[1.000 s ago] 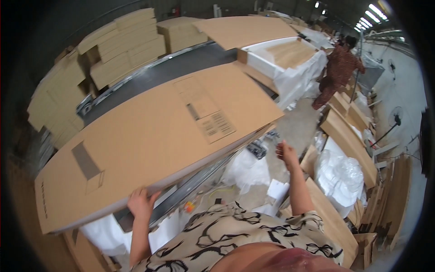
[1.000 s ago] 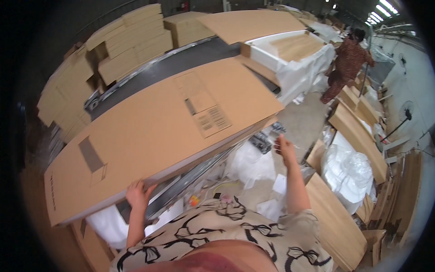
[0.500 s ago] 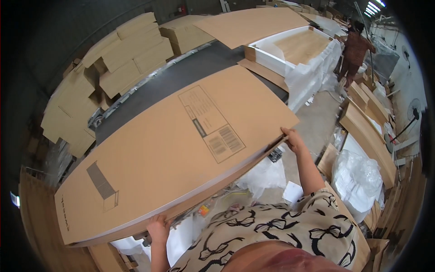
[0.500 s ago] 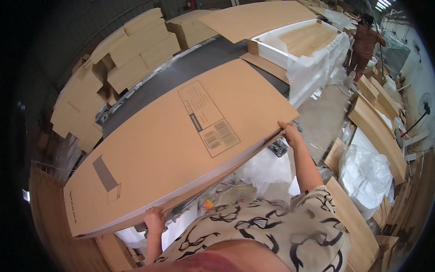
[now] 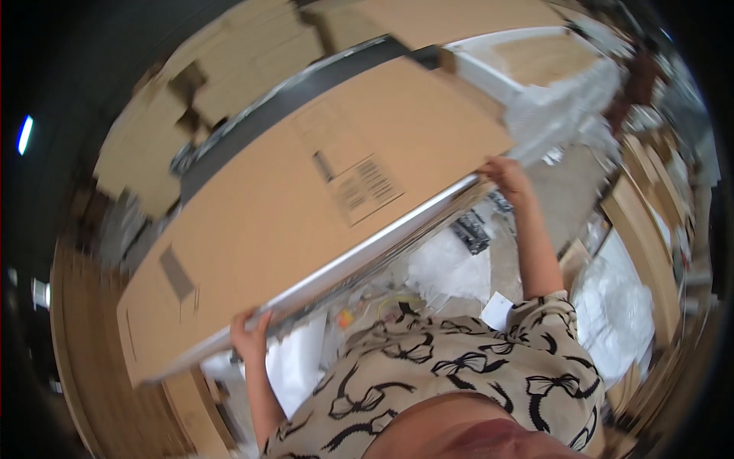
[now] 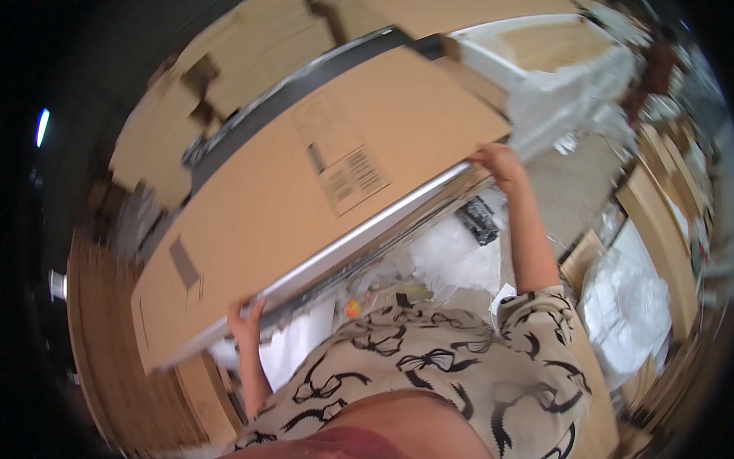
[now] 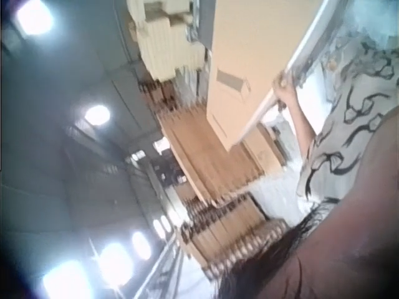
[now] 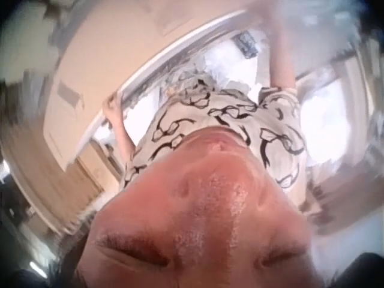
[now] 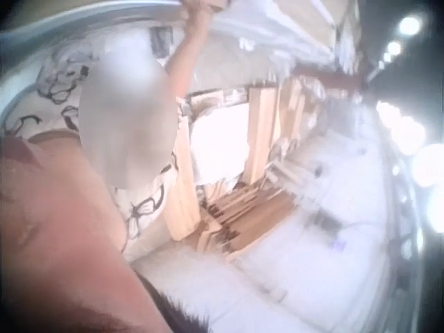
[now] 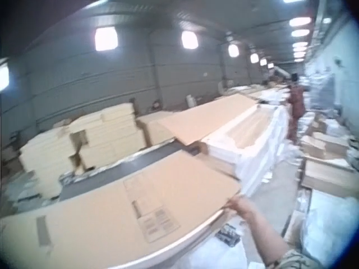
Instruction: The person opens a cardboard box, places a wooden board inside with foam padding, spreads a protective foam sheet over it, adds another wooden board, and wraps the foam sheet over the boards before inserting foam protectors.
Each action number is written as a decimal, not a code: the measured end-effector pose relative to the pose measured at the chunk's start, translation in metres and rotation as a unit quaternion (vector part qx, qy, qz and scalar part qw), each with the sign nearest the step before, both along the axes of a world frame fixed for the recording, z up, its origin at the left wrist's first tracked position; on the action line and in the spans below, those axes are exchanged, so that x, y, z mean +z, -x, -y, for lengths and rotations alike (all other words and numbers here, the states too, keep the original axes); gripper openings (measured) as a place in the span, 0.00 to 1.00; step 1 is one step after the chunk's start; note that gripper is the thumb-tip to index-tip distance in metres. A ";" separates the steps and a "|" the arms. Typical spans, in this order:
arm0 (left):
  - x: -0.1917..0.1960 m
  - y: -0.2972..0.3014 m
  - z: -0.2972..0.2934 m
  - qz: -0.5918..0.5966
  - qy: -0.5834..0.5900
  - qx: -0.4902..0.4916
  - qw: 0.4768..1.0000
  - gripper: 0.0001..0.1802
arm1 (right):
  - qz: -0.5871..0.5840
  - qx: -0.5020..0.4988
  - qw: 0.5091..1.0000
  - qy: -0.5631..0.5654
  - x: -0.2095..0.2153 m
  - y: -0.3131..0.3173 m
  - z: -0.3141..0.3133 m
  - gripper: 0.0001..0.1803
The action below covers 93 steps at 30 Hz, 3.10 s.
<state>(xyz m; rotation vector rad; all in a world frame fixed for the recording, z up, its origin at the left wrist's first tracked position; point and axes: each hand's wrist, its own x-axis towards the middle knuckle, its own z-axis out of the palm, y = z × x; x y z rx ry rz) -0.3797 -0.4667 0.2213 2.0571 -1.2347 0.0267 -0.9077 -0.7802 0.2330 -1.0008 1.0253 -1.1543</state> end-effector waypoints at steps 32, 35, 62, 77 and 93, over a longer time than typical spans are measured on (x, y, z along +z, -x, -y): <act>0.239 -0.122 0.255 0.505 0.552 -0.028 0.663 0.14 | -0.274 -0.279 0.906 0.161 -0.059 -0.018 -0.012 0.10; 0.257 -0.162 0.333 0.603 0.489 0.063 0.628 0.22 | -0.303 -0.293 0.897 0.138 -0.047 -0.033 -0.014 0.11; 0.015 0.003 0.224 -0.097 -0.328 -0.458 0.820 0.22 | -0.416 -0.400 0.802 0.155 -0.055 -0.025 0.003 0.19; -0.008 0.044 0.094 -0.063 -0.254 -0.393 0.882 0.40 | -0.366 -0.236 0.900 0.017 -0.045 -0.081 -0.034 0.30; -0.013 0.132 0.156 -0.080 0.029 -0.574 0.814 0.15 | -0.497 0.004 0.856 -0.143 -0.313 -0.052 -0.240 0.19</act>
